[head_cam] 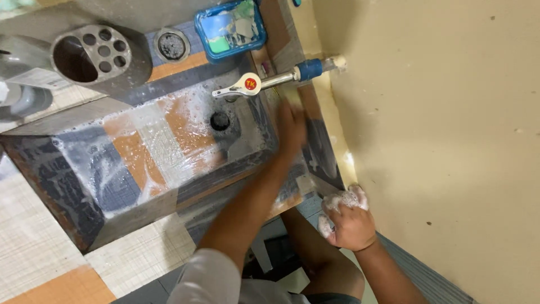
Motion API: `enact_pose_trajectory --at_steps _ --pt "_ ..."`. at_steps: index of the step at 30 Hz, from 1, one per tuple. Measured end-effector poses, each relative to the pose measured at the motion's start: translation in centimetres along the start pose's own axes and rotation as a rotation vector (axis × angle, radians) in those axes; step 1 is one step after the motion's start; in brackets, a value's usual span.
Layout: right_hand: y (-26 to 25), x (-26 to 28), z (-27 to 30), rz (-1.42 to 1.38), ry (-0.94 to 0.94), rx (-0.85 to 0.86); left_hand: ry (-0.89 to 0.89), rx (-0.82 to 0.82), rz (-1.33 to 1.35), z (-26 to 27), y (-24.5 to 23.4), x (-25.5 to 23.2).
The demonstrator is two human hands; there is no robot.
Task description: Scrubbing a sink with a sponge and soapy water, then rinsing it and washing individual items like a metal cup and plastic containers.
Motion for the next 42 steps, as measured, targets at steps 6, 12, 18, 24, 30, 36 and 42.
enact_pose_trajectory --at_steps 6,12,18,24,30,36,42 --pt "1.9 -1.0 0.6 0.012 0.008 0.088 0.308 -0.301 -0.671 4.6 0.1 -3.9" --pt "4.1 -2.2 1.9 0.000 0.093 0.209 0.270 0.014 -0.089 7.7 2.0 -2.7" --pt "5.1 -2.5 2.2 0.022 0.101 0.190 0.293 -0.097 0.025 -6.4 -4.4 -10.2" --pt "4.2 -2.0 1.7 -0.012 0.108 0.286 0.448 0.096 0.019 9.7 -0.9 -12.1" --pt "4.0 -2.1 2.0 -0.010 0.037 0.098 0.492 0.062 -0.362 2.3 -2.7 -16.6" --pt "2.8 -1.6 0.7 0.011 0.065 0.240 0.397 0.188 -0.490 5.5 -0.5 -14.3" --pt "1.8 -1.2 0.7 -0.008 0.016 0.076 0.526 0.311 -0.341 7.1 -0.7 -17.0"
Point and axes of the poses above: each hand's wrist, its own z-axis away from the middle knuckle, its own y-axis out of the palm, x = y × z, the point moved 6 cm from there along -z, towards the middle knuckle, and after that the axes turned 14 degrees about x, right-handed, at the moved point
